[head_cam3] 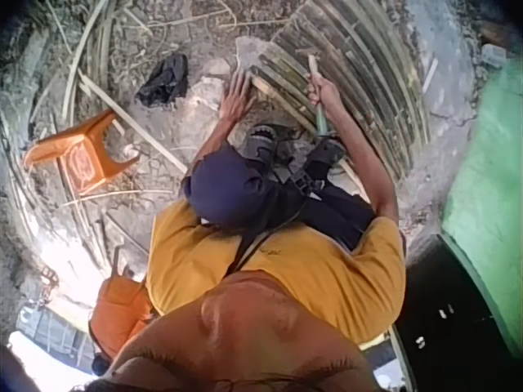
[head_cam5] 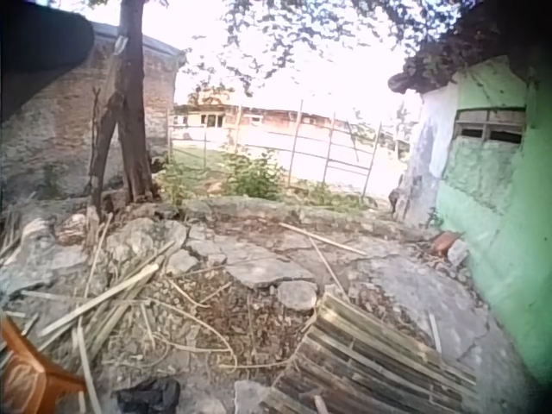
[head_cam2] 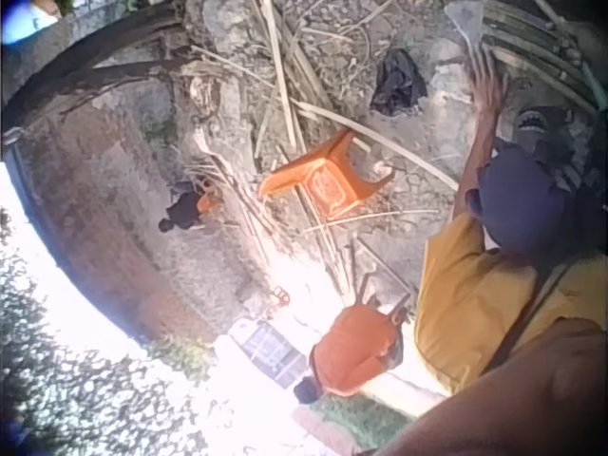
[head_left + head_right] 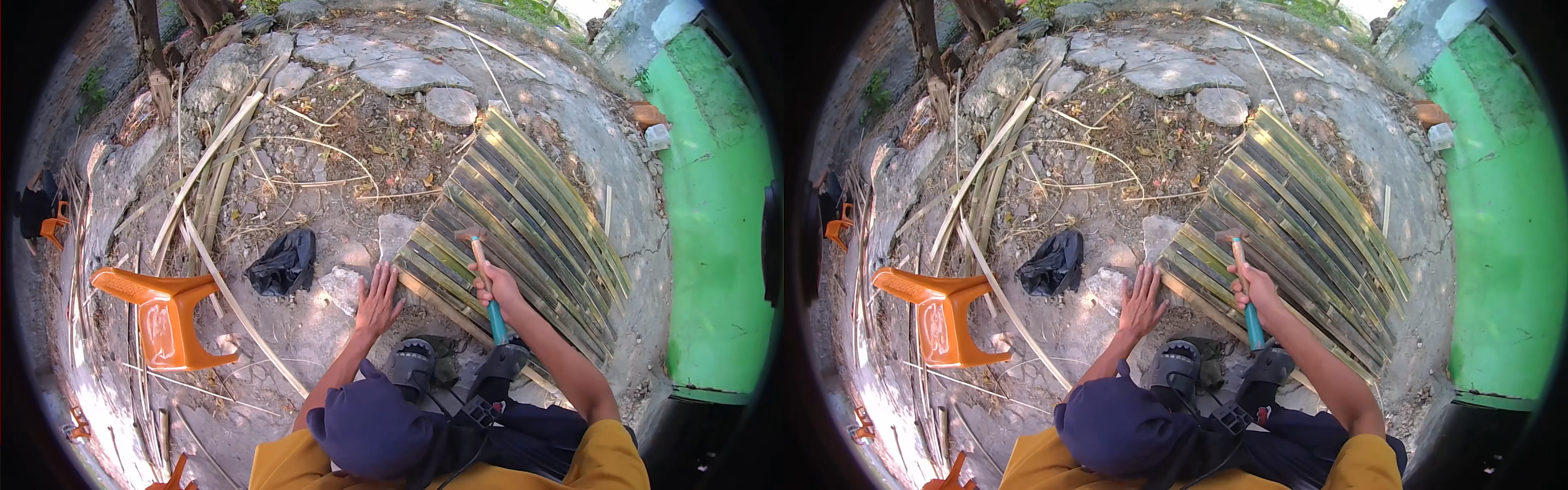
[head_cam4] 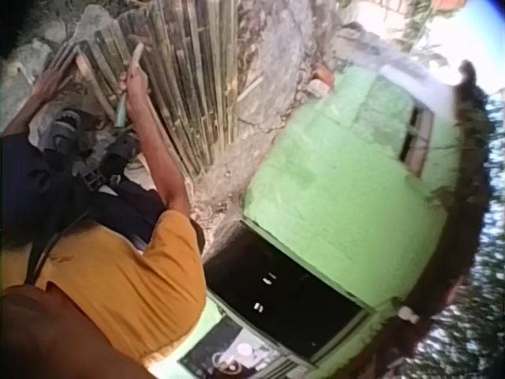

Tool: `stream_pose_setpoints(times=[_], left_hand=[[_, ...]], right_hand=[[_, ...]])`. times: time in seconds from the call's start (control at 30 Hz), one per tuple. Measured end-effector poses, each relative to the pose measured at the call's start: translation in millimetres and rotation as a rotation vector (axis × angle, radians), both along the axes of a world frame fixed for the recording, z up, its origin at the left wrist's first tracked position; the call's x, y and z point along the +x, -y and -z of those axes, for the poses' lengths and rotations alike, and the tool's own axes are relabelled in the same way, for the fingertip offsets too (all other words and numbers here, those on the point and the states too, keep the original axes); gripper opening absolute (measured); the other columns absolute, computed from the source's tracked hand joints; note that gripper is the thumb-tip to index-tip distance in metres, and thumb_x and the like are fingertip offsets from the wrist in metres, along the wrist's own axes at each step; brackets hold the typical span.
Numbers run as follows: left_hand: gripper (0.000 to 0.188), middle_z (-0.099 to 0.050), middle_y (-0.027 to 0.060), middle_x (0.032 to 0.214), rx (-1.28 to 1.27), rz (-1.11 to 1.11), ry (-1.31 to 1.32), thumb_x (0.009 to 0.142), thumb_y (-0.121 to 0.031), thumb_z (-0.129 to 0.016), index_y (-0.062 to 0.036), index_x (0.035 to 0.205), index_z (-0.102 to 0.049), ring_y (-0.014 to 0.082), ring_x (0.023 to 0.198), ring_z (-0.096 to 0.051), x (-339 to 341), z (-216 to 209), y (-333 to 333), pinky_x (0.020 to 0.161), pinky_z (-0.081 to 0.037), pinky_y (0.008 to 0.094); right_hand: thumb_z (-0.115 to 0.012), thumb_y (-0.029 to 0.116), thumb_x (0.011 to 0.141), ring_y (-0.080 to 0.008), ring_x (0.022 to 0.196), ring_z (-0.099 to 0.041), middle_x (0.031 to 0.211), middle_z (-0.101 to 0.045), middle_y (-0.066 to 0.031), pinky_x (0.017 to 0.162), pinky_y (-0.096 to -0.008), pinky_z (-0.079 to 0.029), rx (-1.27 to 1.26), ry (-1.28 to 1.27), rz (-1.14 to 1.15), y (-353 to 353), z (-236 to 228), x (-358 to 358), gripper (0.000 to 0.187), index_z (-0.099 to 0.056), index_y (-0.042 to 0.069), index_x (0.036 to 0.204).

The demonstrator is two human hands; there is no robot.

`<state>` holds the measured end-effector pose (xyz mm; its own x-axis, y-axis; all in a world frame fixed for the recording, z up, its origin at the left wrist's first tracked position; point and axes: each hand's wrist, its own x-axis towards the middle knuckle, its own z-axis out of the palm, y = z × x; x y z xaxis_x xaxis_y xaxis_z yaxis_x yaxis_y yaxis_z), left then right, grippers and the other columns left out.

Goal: The person assembles a bamboo structure by hand, using a small hammer to tap bamboo strips into a frame and then using a green-handled tool to continue the assembly.

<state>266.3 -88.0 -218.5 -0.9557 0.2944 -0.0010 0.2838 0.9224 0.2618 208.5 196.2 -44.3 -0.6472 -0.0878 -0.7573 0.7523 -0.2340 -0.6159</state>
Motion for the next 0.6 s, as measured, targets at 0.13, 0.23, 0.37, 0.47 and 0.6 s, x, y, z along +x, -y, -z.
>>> stream_pose_setpoints(times=[0.13, 0.23, 0.37, 0.47, 0.6], left_hand=[[0.096, -0.017, 0.0132, 0.177, 0.142, -0.007, 0.040, 0.098, -0.057, -0.061, -0.0058, 0.168, -0.020, 0.0276, 0.164, -0.015, -7.2, -0.4, 0.2, 0.125, -0.020, 0.0604], [0.103, -0.016, 0.0138, 0.177, 0.252, -0.017, 0.046, 0.093, -0.057, -0.067, -0.0043, 0.168, -0.019, 0.0293, 0.164, -0.015, -29.1, -8.5, -9.3, 0.125, -0.017, 0.0608], [0.105, -0.018, 0.0142, 0.177, 0.232, -0.021, 0.041, 0.093, -0.062, -0.064, -0.0004, 0.167, -0.021, 0.0290, 0.164, -0.016, -54.8, -6.0, -18.2, 0.125, -0.018, 0.0598], [0.108, -0.018, 0.0141, 0.176, 0.202, -0.019, 0.033, 0.091, -0.064, -0.065, -0.0002, 0.167, -0.021, 0.0295, 0.164, -0.016, -58.3, -4.0, -20.1, 0.126, -0.017, 0.0593], [0.109, -0.017, 0.0140, 0.177, 0.229, -0.014, 0.069, 0.091, -0.063, -0.066, -0.0008, 0.167, -0.019, 0.0311, 0.164, -0.015, -58.8, -4.4, -21.3, 0.126, -0.016, 0.0599]], right_hand=[[-0.035, 0.033, 0.116, -0.0087, 0.051, -0.046, 0.077, -0.052, -0.0017, 0.046, -0.0275, -0.041, 0.069, -0.178, 0.118, 64.0, 44.9, 19.9, 0.039, -0.057, 0.005, 0.132], [-0.035, 0.033, 0.116, -0.0102, 0.046, -0.047, 0.074, -0.051, -0.0019, 0.040, -0.0282, -0.041, 0.102, -0.200, 0.187, 82.4, 74.1, 47.2, 0.038, -0.055, 0.006, 0.135], [-0.034, 0.030, 0.116, -0.0102, 0.044, -0.045, 0.072, -0.049, -0.0013, 0.038, -0.0278, -0.040, 0.181, -0.178, 0.179, 94.4, 96.7, 72.7, 0.036, -0.046, 0.010, 0.144], [-0.033, 0.027, 0.117, -0.0094, 0.045, -0.045, 0.071, -0.048, -0.0008, 0.039, -0.0277, -0.040, 0.220, -0.228, 0.207, 99.4, 101.7, 83.5, 0.038, -0.044, 0.009, 0.148], [-0.033, 0.026, 0.117, -0.0090, 0.045, -0.044, 0.072, -0.047, -0.0005, 0.039, -0.0273, -0.040, 0.227, -0.224, 0.265, 111.2, 104.6, 85.3, 0.040, -0.042, 0.010, 0.152]])
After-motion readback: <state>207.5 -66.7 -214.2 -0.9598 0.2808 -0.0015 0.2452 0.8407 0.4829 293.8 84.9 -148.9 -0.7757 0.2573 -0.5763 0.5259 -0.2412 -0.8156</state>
